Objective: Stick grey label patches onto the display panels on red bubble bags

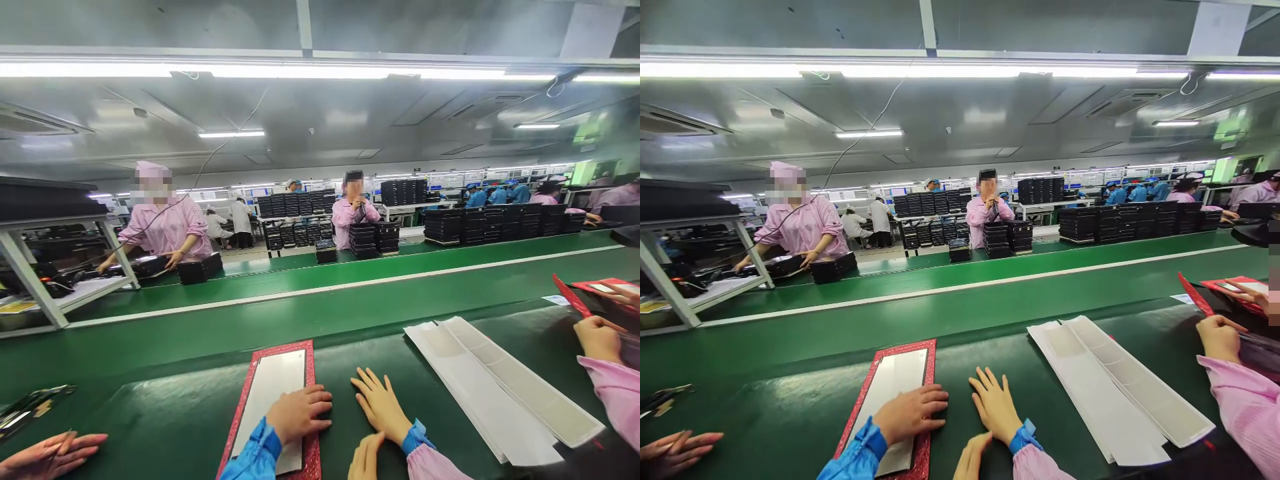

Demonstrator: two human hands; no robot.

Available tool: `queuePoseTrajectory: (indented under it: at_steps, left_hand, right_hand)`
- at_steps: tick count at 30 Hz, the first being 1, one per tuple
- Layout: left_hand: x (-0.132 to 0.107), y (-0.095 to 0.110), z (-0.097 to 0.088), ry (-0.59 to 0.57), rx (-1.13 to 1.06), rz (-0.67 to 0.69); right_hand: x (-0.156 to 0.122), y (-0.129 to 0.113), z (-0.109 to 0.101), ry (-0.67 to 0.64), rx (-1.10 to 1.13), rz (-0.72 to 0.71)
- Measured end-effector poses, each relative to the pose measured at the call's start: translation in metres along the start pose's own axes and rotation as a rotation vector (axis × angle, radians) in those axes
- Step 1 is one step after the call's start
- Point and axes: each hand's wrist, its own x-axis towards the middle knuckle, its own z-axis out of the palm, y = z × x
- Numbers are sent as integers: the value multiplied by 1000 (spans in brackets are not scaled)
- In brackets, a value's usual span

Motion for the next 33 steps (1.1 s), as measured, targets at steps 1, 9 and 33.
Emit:
queuePoseTrajectory:
  at_steps: [1,9,33]
  left_hand:
    - [2,1,9,-7,-46,-18]
    - [-3,-6,-5,31,-139,-129]
    - [132,17,134,341,-337,-298]
  right_hand:
    - [3,3,-1,7,-41,33]
    - [23,32,-4,77,-276,265]
    - [62,46,-8,56,-398,394]
